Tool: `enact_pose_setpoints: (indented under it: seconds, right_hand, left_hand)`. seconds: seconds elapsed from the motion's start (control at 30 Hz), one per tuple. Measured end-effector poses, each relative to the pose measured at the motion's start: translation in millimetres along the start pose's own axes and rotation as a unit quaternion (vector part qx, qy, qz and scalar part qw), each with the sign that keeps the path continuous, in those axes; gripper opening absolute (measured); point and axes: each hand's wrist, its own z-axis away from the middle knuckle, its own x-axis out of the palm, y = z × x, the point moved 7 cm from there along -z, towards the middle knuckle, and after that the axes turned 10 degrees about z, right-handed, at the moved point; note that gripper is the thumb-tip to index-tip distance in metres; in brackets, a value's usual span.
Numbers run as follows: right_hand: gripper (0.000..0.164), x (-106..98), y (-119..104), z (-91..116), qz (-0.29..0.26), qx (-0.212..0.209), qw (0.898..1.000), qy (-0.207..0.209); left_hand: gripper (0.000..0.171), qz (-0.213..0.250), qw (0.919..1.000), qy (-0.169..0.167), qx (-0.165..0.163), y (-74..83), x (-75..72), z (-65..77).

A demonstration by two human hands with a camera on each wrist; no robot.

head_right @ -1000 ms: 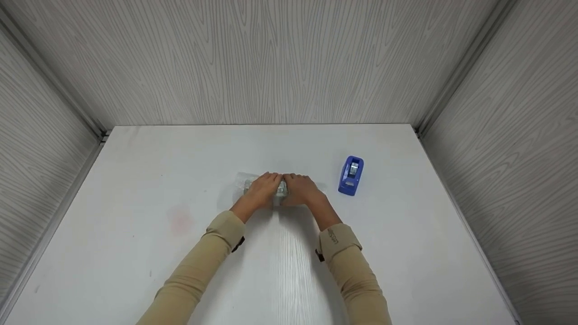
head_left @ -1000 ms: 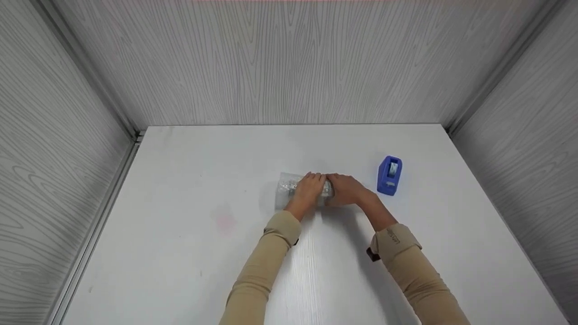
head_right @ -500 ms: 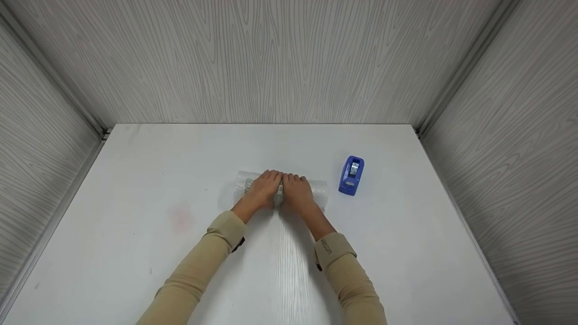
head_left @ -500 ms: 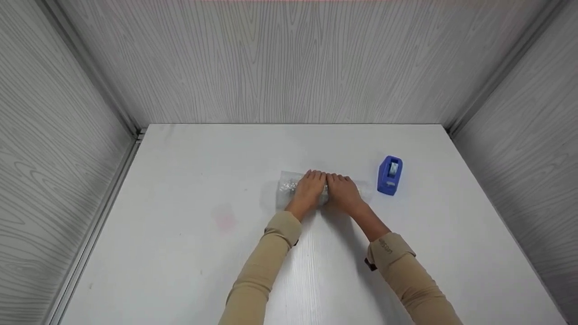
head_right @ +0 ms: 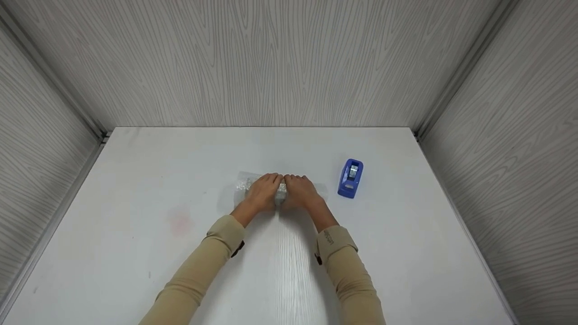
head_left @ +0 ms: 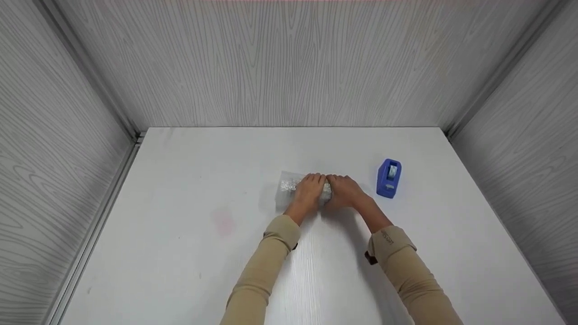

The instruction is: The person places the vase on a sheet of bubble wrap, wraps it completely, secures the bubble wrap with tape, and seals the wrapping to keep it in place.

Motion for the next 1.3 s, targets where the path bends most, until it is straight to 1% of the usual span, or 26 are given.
enact_pose_setpoints:
  seconds: [0.13, 0.2, 0.3, 0.33, 0.4, 0.47, 0.5, 0.53, 0.6, 0.63, 0.7, 0.73, 0.77, 0.8, 0.87, 0.93, 1.03, 1.1, 1.2, 1.3]
  right_hand:
    - [0.083, 2, 2, 1, -0.038, -0.009, 0.999, -0.012]
    - [0.084, 1, 2, 2, -0.052, -0.010, 0.998, -0.016]
    - [0.086, -2, 1, 5, -0.073, -0.004, 0.997, -0.012]
    - [0.086, -3, 0, 6, -0.077, -0.004, 0.997, -0.005]
    - [0.087, -5, -5, 10, -0.058, -0.004, 0.998, 0.005]
    - [0.087, -7, -12, 14, -0.012, -0.003, 1.000, 0.016]
    - [0.088, -8, -16, 16, 0.017, -0.003, 1.000, 0.025]
    - [0.089, -8, -21, 18, 0.045, 0.000, 0.998, 0.034]
    - [0.089, -7, -27, 21, 0.091, 0.010, 0.995, 0.049]
    - [0.088, -7, -30, 22, 0.103, 0.016, 0.993, 0.057]
    - [0.085, -6, -34, 22, 0.115, 0.021, 0.990, 0.077]
    - [0.084, -6, -34, 22, 0.118, 0.022, 0.989, 0.082]
    - [0.081, -6, -35, 21, 0.120, 0.022, 0.989, 0.084]
    - [0.077, -7, -35, 19, 0.120, 0.020, 0.989, 0.086]
    - [0.074, -7, -35, 16, 0.120, 0.016, 0.989, 0.082]
    - [0.073, -8, -33, 13, 0.107, 0.018, 0.992, 0.066]
    - [0.077, -7, -27, 9, 0.074, 0.018, 0.996, 0.035]
    - [0.079, -6, -23, 6, 0.043, 0.019, 0.999, 0.010]
    - [0.077, -5, -17, 1, 0.002, 0.013, 1.000, -0.016]
    - [0.074, -4, -14, -1, -0.022, 0.010, 0.999, -0.026]
  left_hand:
    - [0.063, 0.024, 0.9996, -0.016, -0.006, -1.7, -2.4, -1.7]
    - [0.068, 0.033, 0.9989, -0.032, -0.011, -2.3, -2.5, -2.5]
    - [0.076, 0.041, 0.9976, -0.052, -0.017, -2.7, -2.5, -2.4]
    - [0.077, 0.045, 0.9974, -0.053, -0.017, -2.7, -2.9, -1.8]
    - [0.074, 0.053, 0.9971, -0.052, -0.018, -3.1, -4.3, -0.2]
    - [0.056, 0.057, 0.9973, -0.041, -0.020, -3.6, -5.2, 1.1]
    - [0.050, 0.058, 0.9979, -0.024, -0.015, -5.6, 5.5, -1.9]
    - [0.045, 0.062, 0.9973, -0.033, -0.018, -6.0, 6.3, -2.2]
    - [0.043, 0.071, 0.9945, -0.072, -0.029, -7.2, 8.3, -2.2]
    - [0.044, 0.076, 0.9924, -0.091, -0.033, -7.6, 9.3, -2.2]
    - [0.060, 0.084, 0.9857, -0.141, -0.040, -8.6, 10.5, -0.5]
    - [0.066, 0.089, 0.9790, -0.176, -0.051, -7.5, -0.1, 4.6]
    - [0.070, 0.092, 0.9769, -0.186, -0.053, -8.2, -0.1, 6.1]
    - [0.073, 0.092, 0.9762, -0.189, -0.055, -8.9, -0.1, 7.0]
    - [0.075, 0.085, 0.9773, -0.185, -0.057, -9.6, 0.0, 8.4]
    - [0.073, 0.073, 0.9805, -0.172, -0.061, -9.2, 1.4, 9.4]
    - [0.061, 0.040, 0.9883, -0.134, -0.062, -5.3, 3.1, 11.6]
    - [0.055, 0.011, 0.9919, -0.110, -0.062, -1.6, 5.1, 13.7]
    - [0.049, -0.022, 0.9945, -0.077, -0.068, 2.3, 7.0, 16.3]
    - [0.048, -0.034, 0.9952, -0.054, -0.075, 3.4, 6.1, 15.6]
